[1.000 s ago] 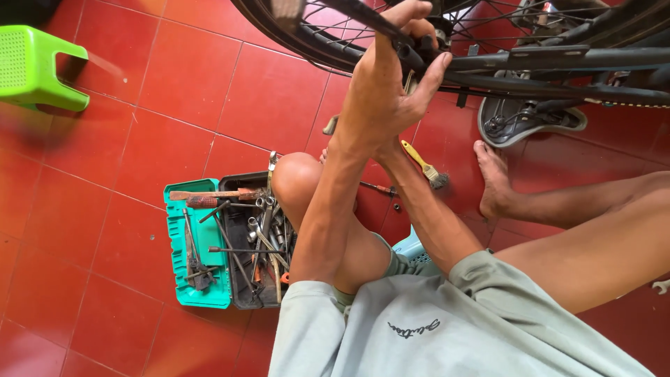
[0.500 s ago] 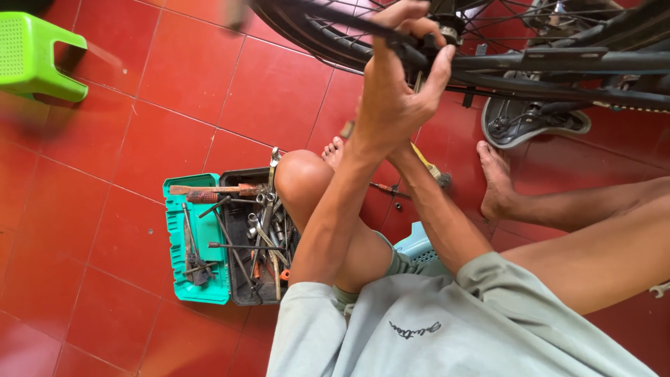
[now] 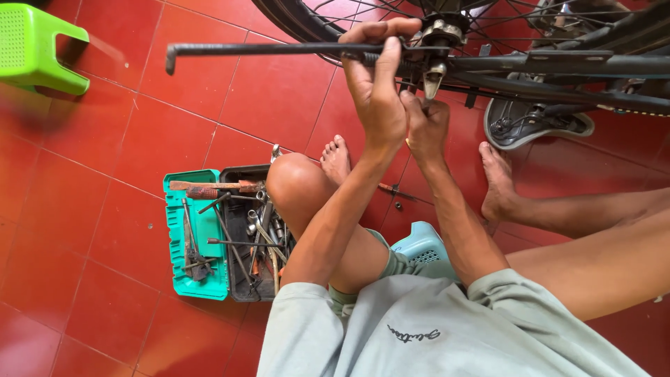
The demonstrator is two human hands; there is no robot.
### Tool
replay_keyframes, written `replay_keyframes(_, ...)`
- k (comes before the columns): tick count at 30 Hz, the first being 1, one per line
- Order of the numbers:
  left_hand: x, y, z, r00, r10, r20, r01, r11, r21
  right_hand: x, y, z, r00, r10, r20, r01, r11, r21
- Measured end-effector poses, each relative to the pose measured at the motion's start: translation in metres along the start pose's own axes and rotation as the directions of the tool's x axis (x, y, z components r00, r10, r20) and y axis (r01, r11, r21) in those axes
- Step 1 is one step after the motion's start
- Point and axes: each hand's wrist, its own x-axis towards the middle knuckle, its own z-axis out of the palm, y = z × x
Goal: Adjusting and tightening the rear axle nut of a motorcycle using a wrench.
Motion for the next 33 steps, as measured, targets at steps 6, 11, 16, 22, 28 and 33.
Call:
replay_keyframes(6, 0.008, 0.001, -0.009, 0.991, -0.074, -0.114, 0.087, 0.990, 0.110, 0.001, -0.011, -0.014, 0.998, -0.059, 0.002, 0.058, 0.987, -0.151)
replay_keyframes(11, 0.009, 0.015, -0.003, 0.966, -0.175, -0.190, 0.219, 0.945, 0.244, -0.002, -0.024, -0.007, 0.999, -0.044, 0.019, 0.046, 0.991, -0.125)
replay_keyframes(16, 0.007, 0.000, -0.008, 0.929, -0.296, -0.222, 0.332, 0.931, 0.149, -0.003, -0.009, 0.000, 0.999, 0.050, 0.010, -0.049, 0.999, -0.011)
replay_keyframes(22, -0.002, 0.026, 0.021, 0.935, -0.316, -0.162, 0.343, 0.922, 0.180, 0.012, 0.119, 0.002, 0.995, 0.078, -0.059, -0.070, 0.991, 0.118)
replay_keyframes(28, -0.005, 0.010, 0.023, 0.972, -0.233, -0.034, 0.231, 0.913, 0.336, 0.012, 0.096, 0.023, 0.996, 0.091, -0.015, -0.082, 0.946, 0.314)
replay_keyframes(33, 0.008, 0.016, 0.022, 0.985, -0.071, -0.155, 0.115, 0.948, 0.296, 0.005, 0.059, 0.039, 0.994, 0.102, 0.033, -0.106, 0.887, 0.449)
